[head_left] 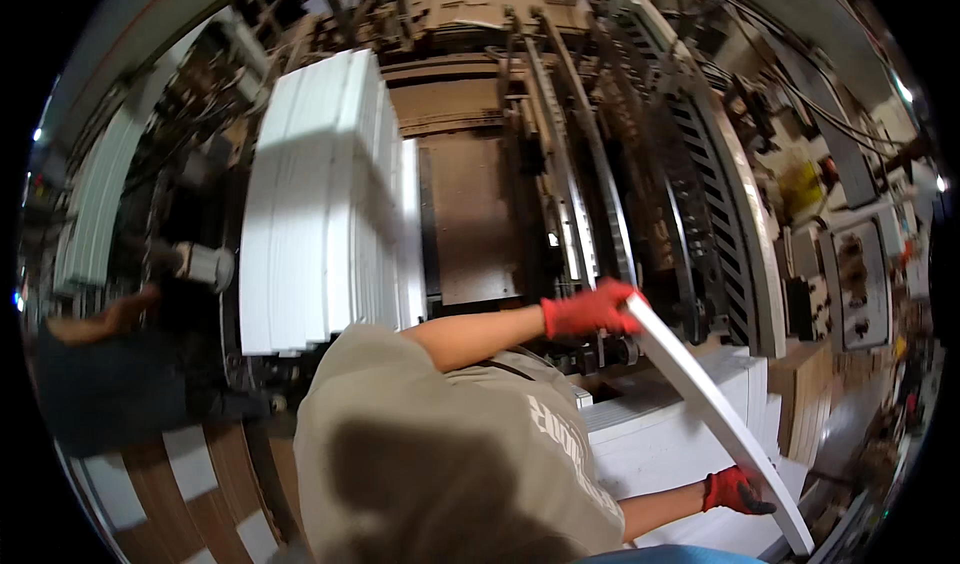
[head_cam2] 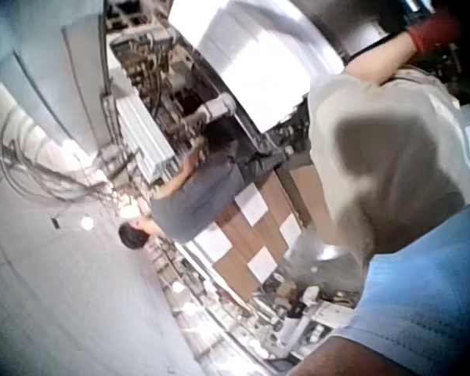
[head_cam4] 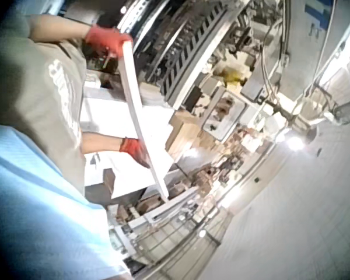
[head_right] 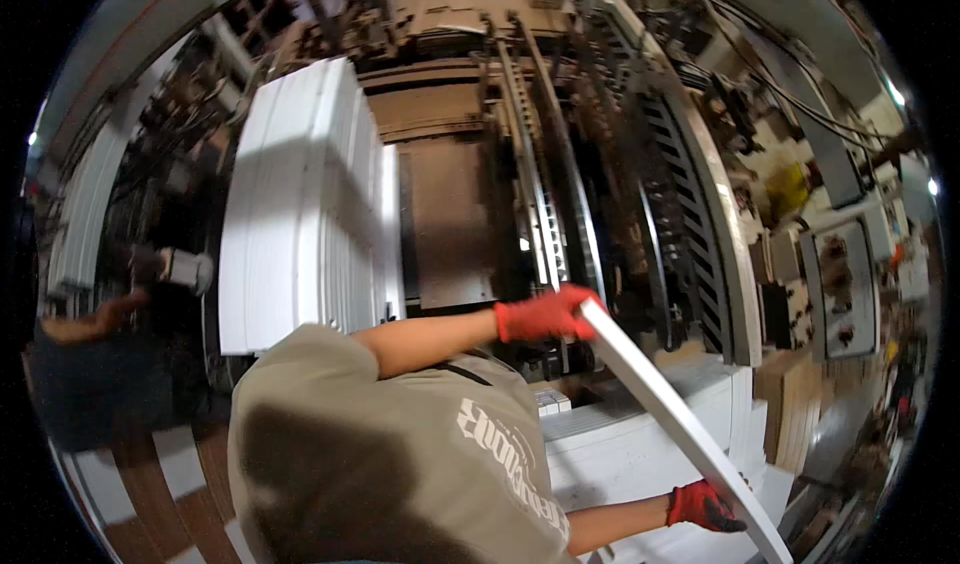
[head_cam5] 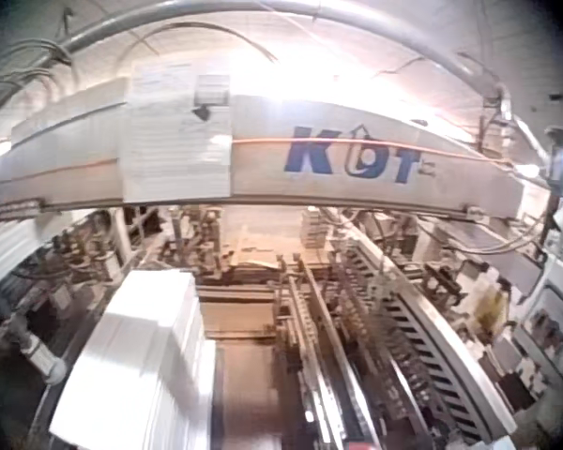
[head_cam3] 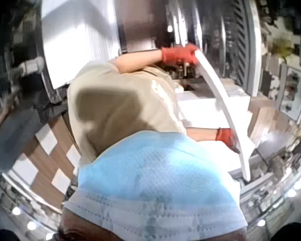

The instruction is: The person takes long white slats from a stack and feeds them one by one into an industrial wood-processing machine, then places the processed slats onto another stack.

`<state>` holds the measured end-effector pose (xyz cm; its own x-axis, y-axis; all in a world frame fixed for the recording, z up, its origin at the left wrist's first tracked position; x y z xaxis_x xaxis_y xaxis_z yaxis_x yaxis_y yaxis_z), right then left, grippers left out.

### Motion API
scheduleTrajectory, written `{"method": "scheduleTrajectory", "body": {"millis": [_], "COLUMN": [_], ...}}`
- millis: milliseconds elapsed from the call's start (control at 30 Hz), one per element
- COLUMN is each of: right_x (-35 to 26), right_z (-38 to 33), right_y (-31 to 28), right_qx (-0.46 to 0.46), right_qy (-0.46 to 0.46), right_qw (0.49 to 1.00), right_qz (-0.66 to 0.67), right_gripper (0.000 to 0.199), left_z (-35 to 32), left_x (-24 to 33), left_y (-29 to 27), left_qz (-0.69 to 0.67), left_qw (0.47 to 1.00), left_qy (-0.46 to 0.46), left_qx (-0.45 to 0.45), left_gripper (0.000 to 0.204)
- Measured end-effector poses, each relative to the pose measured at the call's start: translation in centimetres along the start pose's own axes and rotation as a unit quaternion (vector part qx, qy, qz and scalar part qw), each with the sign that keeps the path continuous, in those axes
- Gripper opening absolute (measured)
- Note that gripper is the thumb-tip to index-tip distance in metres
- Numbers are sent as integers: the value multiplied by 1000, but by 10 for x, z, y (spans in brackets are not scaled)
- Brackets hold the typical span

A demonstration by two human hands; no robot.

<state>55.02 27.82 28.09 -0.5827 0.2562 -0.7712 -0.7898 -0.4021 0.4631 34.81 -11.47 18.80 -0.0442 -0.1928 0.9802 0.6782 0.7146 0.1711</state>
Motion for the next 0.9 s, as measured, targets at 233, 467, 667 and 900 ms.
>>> {"method": "scheduleTrajectory", "body": {"millis": [233, 467, 667, 900], "right_x": [93, 142, 199, 265], "right_z": [10, -139, -199, -189], "right_y": [-153, 15, 114, 148], "right_qx": [263, 87, -110, -68], "right_qy": [25, 252, 416, 390], "right_qw": [956, 963, 899, 912], "right_qz": [125, -45, -80, -105], "right_gripper": [42, 33, 12, 21], "left_z": [56, 186, 252, 269], "left_x": [-44, -156, -176, -127], "left_y": [-190, -289, -221, -200], "left_qz": [-394, -376, -317, 97], "left_qw": [869, 840, 887, 926], "left_qy": [77, 41, 22, -15], "left_qx": [290, 389, 336, 363], "left_gripper": [19, 42, 45, 91]}}
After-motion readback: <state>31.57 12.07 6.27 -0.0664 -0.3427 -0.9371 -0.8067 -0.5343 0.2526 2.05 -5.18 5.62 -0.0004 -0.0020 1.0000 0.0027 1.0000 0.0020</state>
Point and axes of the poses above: each hand's wrist, its own z-axis towards the middle knuckle, its own y-axis out of the palm, x = y × z, the point moved 4 cm from there along z, towards the middle knuckle, and after that the axes turned 5 degrees about -x, right-handed, at the moved point
